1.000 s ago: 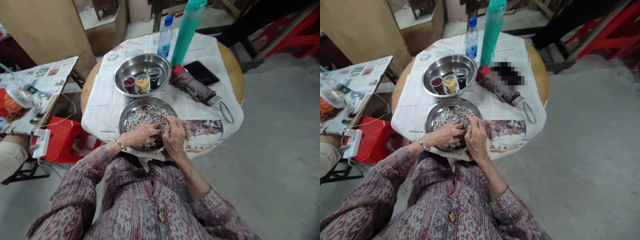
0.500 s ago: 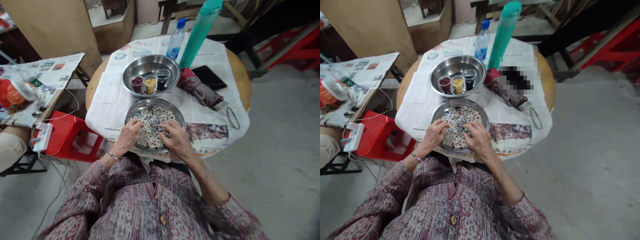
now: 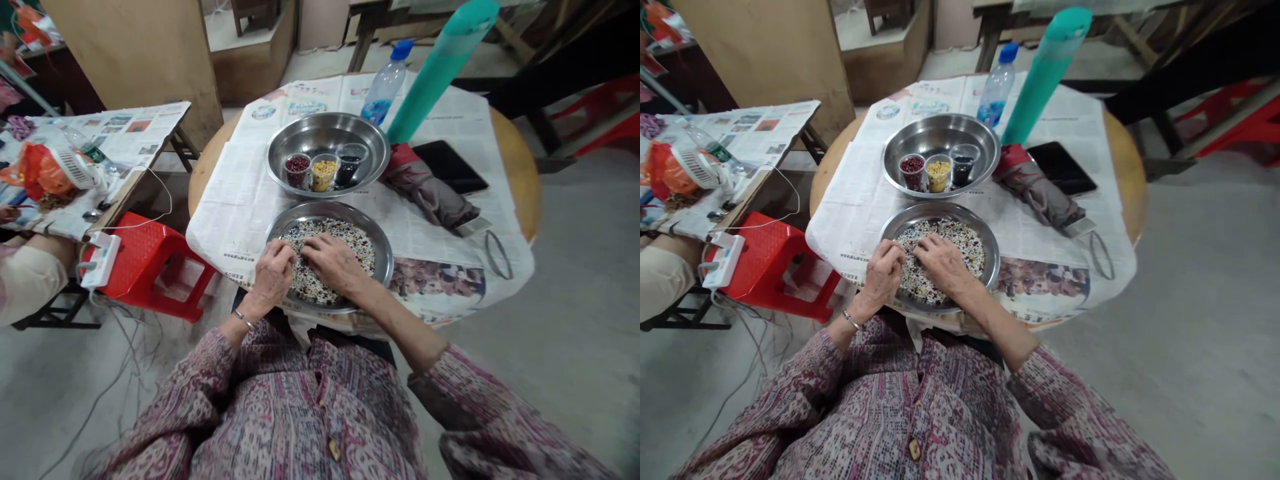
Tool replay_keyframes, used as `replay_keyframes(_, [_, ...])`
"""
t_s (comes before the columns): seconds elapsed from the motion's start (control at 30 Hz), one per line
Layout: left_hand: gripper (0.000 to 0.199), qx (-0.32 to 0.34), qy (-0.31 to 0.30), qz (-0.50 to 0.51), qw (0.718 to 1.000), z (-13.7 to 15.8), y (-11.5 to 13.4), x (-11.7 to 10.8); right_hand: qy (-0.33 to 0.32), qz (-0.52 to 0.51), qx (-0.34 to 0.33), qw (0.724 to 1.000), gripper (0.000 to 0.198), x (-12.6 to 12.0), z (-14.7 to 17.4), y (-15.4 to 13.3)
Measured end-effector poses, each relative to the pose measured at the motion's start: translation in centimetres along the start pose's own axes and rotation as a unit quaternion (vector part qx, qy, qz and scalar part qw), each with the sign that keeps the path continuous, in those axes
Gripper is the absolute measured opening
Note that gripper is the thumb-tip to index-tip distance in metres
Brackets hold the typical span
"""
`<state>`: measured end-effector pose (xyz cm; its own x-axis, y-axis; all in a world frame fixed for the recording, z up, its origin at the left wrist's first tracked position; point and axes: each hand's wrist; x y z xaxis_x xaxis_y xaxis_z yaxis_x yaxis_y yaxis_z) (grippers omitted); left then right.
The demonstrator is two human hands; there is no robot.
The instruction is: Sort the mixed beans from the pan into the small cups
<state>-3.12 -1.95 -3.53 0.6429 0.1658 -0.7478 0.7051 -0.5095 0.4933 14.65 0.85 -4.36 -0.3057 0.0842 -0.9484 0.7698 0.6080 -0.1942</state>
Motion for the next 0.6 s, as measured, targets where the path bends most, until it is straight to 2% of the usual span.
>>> replay_keyframes(0.1, [0.029, 0.009, -0.046, -0.038, 0.998, -0.2, 0.1, -0.1, 0.013, 0.026, 0.054, 0.998, 0.025, -0.7, 1.0, 2.6])
replay_keyframes(0.2, [0.028, 0.013, -0.067, -0.060, 0.996, -0.3, 0.2, -0.1, 0.037, 0.026, 0.089, 0.995, 0.017, -1.4, 3.0, 3.8])
replay_keyframes(0.27, [0.021, 0.015, -0.056, -0.068, 0.996, -0.3, 0.3, 0.0, 0.044, 0.004, 0.094, 0.995, 0.022, -1.7, 4.4, 3.4])
replay_keyframes(0.4, [0.014, 0.018, -0.037, -0.066, 0.997, -0.3, 0.4, 0.1, 0.020, -0.075, 0.077, 0.994, 0.028, -1.0, 5.7, 0.7])
replay_keyframes(0.5, [0.018, 0.015, -0.022, -0.043, 0.999, -0.2, 0.3, 0.2, 0.001, -0.135, 0.080, 0.988, 0.021, 0.1, 4.7, -1.1])
replay_keyframes(0.6, [0.017, 0.019, 0.015, -0.002, 1.000, 0.1, 0.1, 0.2, 0.009, -0.170, 0.088, 0.981, 0.024, 1.0, 2.5, -1.5])
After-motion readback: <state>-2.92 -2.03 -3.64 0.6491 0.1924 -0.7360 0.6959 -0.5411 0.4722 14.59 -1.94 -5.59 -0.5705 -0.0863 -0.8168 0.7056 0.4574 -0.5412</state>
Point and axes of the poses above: each hand's wrist, its own z-axis away from the middle knuckle, its own x-axis out of the palm, y = z × x, and after that the axes turned 2 degrees about x, right-handed
